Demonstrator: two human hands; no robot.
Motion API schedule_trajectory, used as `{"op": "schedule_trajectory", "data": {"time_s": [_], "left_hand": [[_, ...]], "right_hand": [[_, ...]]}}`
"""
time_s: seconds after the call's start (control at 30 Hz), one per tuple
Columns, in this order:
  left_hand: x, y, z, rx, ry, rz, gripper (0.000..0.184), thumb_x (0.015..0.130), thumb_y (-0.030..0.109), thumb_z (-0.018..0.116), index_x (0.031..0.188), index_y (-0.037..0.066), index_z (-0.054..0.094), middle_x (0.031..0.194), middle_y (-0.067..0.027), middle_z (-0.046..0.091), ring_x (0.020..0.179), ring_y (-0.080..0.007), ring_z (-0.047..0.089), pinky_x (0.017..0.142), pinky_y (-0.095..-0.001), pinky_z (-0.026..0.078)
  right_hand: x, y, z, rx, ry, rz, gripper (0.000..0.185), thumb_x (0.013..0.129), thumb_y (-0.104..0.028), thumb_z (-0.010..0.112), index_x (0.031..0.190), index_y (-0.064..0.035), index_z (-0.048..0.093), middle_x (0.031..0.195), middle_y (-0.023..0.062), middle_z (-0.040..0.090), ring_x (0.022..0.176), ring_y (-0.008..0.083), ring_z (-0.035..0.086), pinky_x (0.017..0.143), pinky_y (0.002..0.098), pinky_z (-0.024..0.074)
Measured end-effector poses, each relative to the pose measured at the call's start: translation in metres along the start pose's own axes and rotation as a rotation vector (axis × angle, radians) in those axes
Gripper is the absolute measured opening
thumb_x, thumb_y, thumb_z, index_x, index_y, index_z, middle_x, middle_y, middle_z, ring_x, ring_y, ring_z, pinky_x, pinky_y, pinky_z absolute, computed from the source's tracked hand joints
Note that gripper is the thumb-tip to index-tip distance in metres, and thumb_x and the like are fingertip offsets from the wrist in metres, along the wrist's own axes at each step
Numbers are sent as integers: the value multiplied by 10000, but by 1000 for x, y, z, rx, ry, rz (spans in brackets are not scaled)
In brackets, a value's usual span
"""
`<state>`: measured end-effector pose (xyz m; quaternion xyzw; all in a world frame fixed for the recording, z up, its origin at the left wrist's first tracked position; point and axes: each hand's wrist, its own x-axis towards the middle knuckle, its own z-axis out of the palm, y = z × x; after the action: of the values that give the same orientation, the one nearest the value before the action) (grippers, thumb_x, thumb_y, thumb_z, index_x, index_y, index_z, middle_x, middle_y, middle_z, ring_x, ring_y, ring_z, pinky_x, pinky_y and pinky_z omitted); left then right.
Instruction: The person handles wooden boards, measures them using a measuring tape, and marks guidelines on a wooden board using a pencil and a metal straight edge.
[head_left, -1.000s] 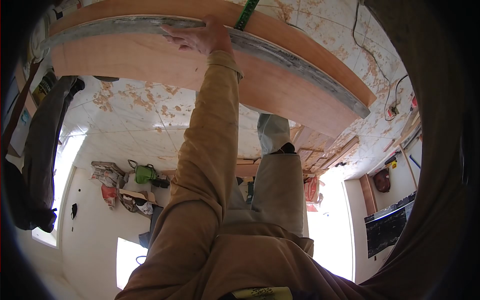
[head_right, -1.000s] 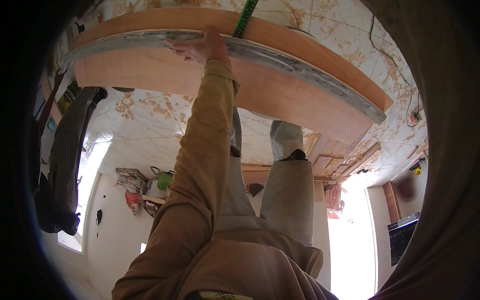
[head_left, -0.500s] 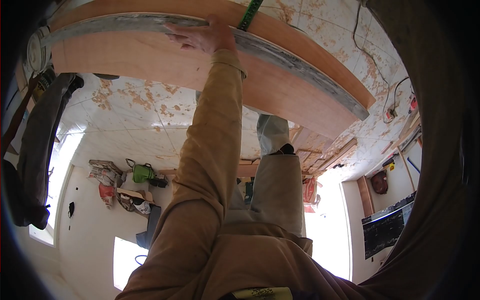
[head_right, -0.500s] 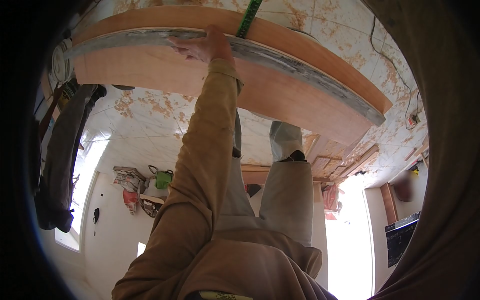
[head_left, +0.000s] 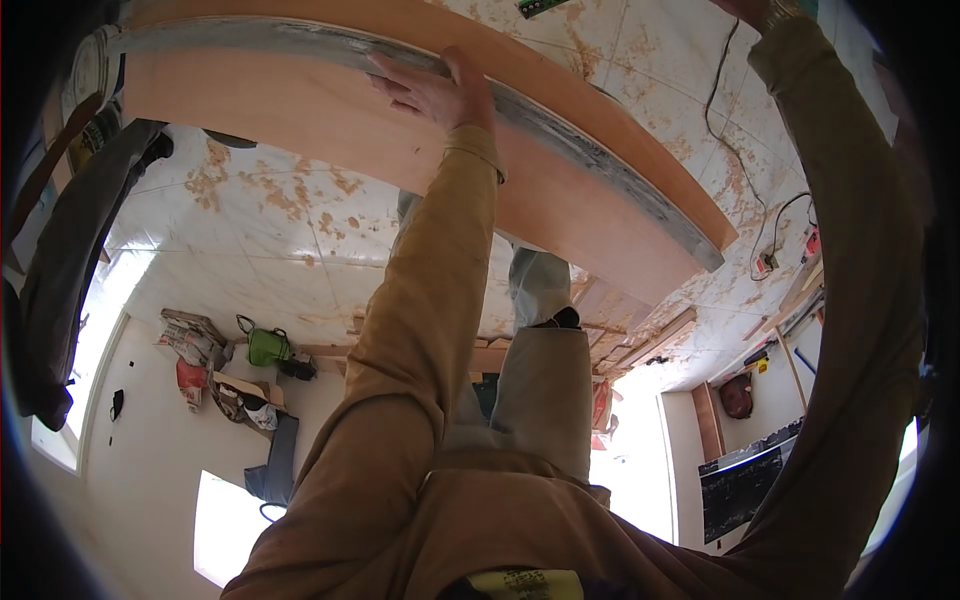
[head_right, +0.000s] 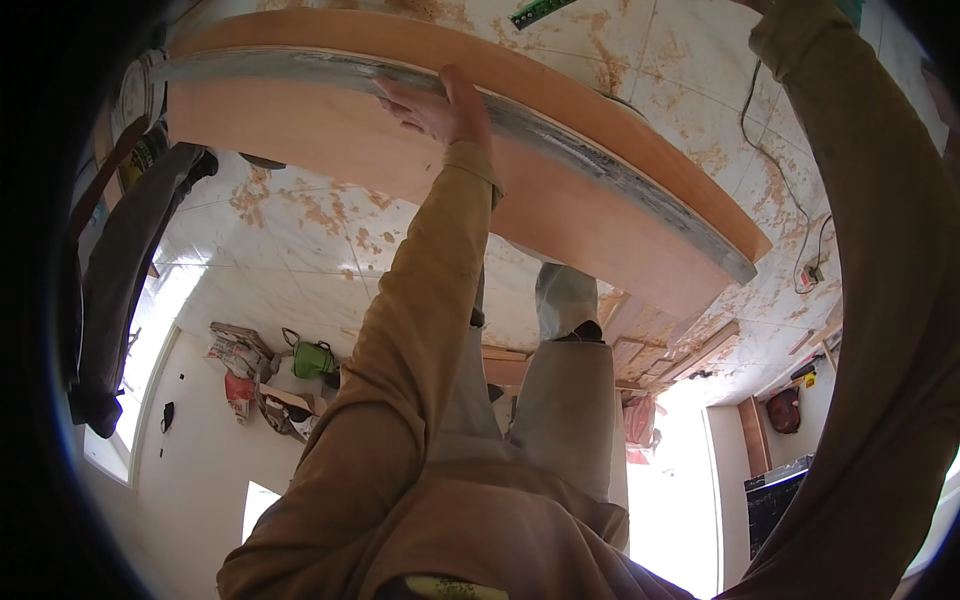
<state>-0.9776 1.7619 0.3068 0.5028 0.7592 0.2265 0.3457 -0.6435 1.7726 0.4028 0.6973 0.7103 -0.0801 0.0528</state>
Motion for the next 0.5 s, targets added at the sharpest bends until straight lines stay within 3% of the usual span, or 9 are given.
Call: {"op": "schedule_trajectory", "data": {"time_s": [0.03, 0.1, 0.13, 0.17, 0.2, 0.27, 0.33, 0.37, 0.5], "left_hand": [[2, 1, -4, -46, -25, -10, 846, 894, 255, 536, 1572, 58, 68, 1583, -334, 53, 1487, -456, 106, 1207, -535, 111], [11, 3, -36, -83, -123, -35, 825, 898, 279, 552, 1561, 45, 120, 1578, -328, 70, 1476, -461, 132, 1181, -531, 196], [21, 0, -54, -99, -175, -51, 816, 900, 290, 560, 1556, 38, 145, 1576, -326, 78, 1471, -463, 146, 1167, -529, 239], [40, -5, -70, -17, -121, 47, 806, 900, 313, 573, 1548, 40, 179, 1571, -327, 86, 1464, -467, 159, 1138, -529, 284], [66, -12, -88, 67, -71, 145, 798, 900, 336, 587, 1540, 43, 213, 1565, -329, 93, 1457, -471, 173, 1108, -529, 329], [144, -26, -115, 217, -40, 347, 882, 857, 419, 670, 1535, 58, 236, 1567, -330, 91, 1453, -485, 170, 1118, -514, 325], [224, -25, -135, 401, -60, 481, 1028, 752, 536, 784, 1457, -50, 318, 1517, -302, 247, 1447, -407, 230, 1111, -484, 338], [269, -23, -144, 488, -156, 534, 1084, 716, 566, 806, 1461, -51, 316, 1515, -302, 270, 1452, -418, 214, 1118, -480, 333], [386, -5, -154, 738, -486, 776, 1237, 619, 626, 853, 1491, -48, 291, 1529, -307, 292, 1459, -442, 193, 1147, -491, 298]], "right_hand": [[-27, 22, 11, 100, 102, -7, 153, 843, -150, 609, 898, -54, 714, 915, 209, 680, 843, 379, 672, 744, 480, 550], [-91, 39, 21, 388, -126, 136, 342, 913, -136, 625, 1246, -61, 637, 1130, 132, 696, 972, 278, 696, 894, 355, 538], [-123, 8, 3, 521, -168, 205, 345, 906, -111, 606, 1244, -51, 635, 1126, 144, 689, 966, 255, 696, 877, 362, 539], [-151, -33, -16, 753, -220, 375, 335, 867, -116, 614, 1185, -22, 659, 992, 165, 687, 850, 285, 669, 795, 360, 526], [-178, -67, -26, 760, -223, 320, 321, 864, -102, 603, 1165, -7, 662, 976, 162, 680, 862, 274, 662, 796, 356, 521], [-231, -131, -22, 752, -357, 342, 303, 849, -111, 606, 1138, -41, 663, 1041, 156, 669, 889, 332, 618, 790, 412, 519], [-269, -194, 0, 735, -517, 405, 339, 832, -126, 629, 1168, -87, 651, 1084, 131, 648, 960, 353, 585, 802, 452, 541], [-281, -218, 13, 701, -602, 453, 365, 830, -126, 629, 1194, -99, 633, 1123, 113, 631, 1001, 347, 577, 807, 460, 558], [-308, -275, 59, 645, -537, 548, 385, 832, -114, 622, 1216, -111, 606, 1162, 94, 606, 1023, 342, 575, 736, 492, 584]]}}
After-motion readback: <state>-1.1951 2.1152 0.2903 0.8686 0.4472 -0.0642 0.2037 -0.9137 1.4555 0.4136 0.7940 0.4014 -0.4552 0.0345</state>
